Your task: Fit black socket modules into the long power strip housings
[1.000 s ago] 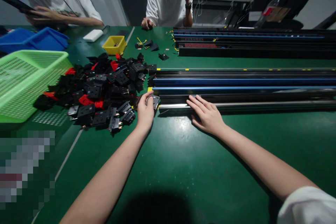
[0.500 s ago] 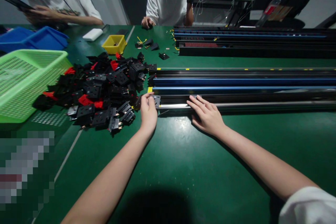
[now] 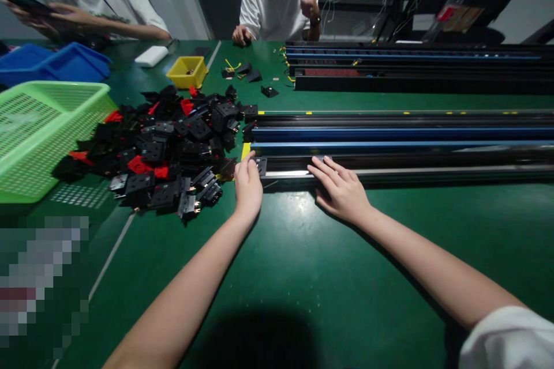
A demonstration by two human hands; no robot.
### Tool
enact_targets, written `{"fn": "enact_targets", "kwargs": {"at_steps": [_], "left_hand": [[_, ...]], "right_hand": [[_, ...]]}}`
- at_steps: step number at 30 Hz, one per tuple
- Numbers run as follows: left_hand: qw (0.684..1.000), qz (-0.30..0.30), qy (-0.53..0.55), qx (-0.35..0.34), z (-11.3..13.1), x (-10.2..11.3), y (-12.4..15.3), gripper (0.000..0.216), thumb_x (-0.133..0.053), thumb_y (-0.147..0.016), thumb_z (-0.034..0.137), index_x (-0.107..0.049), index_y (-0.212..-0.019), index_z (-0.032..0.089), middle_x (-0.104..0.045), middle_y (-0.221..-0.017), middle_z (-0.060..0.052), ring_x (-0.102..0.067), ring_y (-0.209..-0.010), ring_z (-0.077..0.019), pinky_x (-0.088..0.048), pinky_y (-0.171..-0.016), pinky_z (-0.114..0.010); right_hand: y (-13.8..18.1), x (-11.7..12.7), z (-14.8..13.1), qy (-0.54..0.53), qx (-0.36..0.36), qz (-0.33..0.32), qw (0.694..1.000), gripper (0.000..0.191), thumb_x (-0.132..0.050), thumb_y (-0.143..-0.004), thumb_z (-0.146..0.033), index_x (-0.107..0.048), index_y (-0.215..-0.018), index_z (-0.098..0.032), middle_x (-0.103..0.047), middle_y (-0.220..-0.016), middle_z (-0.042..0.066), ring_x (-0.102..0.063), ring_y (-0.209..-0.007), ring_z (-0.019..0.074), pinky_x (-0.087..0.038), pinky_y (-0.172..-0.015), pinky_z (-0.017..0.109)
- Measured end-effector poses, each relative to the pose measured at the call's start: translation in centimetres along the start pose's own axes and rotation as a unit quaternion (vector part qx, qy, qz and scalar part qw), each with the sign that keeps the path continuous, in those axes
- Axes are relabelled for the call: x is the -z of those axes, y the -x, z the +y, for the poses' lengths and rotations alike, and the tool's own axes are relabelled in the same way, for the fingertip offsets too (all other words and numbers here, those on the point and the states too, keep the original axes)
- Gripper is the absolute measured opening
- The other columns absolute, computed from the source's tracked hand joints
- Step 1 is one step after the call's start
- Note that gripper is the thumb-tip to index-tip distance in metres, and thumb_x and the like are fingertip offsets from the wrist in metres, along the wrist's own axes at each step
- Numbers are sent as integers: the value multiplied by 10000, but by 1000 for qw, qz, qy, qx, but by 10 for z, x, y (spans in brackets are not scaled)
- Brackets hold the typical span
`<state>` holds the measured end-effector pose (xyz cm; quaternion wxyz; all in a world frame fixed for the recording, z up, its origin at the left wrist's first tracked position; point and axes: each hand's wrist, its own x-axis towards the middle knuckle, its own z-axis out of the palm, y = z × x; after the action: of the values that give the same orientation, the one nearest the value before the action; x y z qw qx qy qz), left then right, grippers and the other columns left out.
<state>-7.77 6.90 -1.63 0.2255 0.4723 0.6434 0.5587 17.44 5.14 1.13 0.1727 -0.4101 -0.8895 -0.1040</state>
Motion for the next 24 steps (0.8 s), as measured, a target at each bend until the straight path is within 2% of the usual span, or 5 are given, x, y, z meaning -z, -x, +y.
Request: {"fn": "enact_targets", "kwargs": {"at_steps": [6, 11, 15, 24], "left_hand": [[1000, -16, 10, -21, -5, 1, -2, 397, -428, -981, 376, -683, -1210, 174, -664, -1274, -125, -572, -1259, -237, -370, -1162, -430], [999, -31, 41, -14, -9, 1, -3, 434, -429, -987, 416, -661, -1262, 174, -674, -1294, -124, -581, -1277, -241, -374, -1165, -445], [998, -41, 39, -14, -10, 2, -2, 467, -415, -992, 446, -646, -1292, 172, -678, -1296, -125, -596, -1264, -242, -372, -1166, -449], [999, -44, 19, -16, -10, 2, -3, 434, -441, -966, 313, -617, -1337, 172, -667, -1317, -120, -587, -1273, -241, -373, -1165, -458]], "right_hand": [[0, 0, 0, -6, 0, -1, 1000, 605, -520, -921, -271, -394, -1510, -212, -384, -1577, 30, -360, -1454, 245, -416, -1030, 388], [0, 0, 0, -18, 0, 1, 1000, 661, -537, -910, -271, -342, -1540, -231, -388, -1576, 41, -365, -1452, 263, -422, -1037, 406], [1, 0, 0, -15, 1, 0, 1000, 642, -529, -912, -276, -362, -1529, -223, -385, -1577, 40, -363, -1453, 261, -425, -1029, 400], [1, 1, 0, -17, 2, 8, 1000, 634, -527, -914, -277, -370, -1524, -211, -380, -1580, 37, -355, -1459, 238, -431, -1032, 384]]}}
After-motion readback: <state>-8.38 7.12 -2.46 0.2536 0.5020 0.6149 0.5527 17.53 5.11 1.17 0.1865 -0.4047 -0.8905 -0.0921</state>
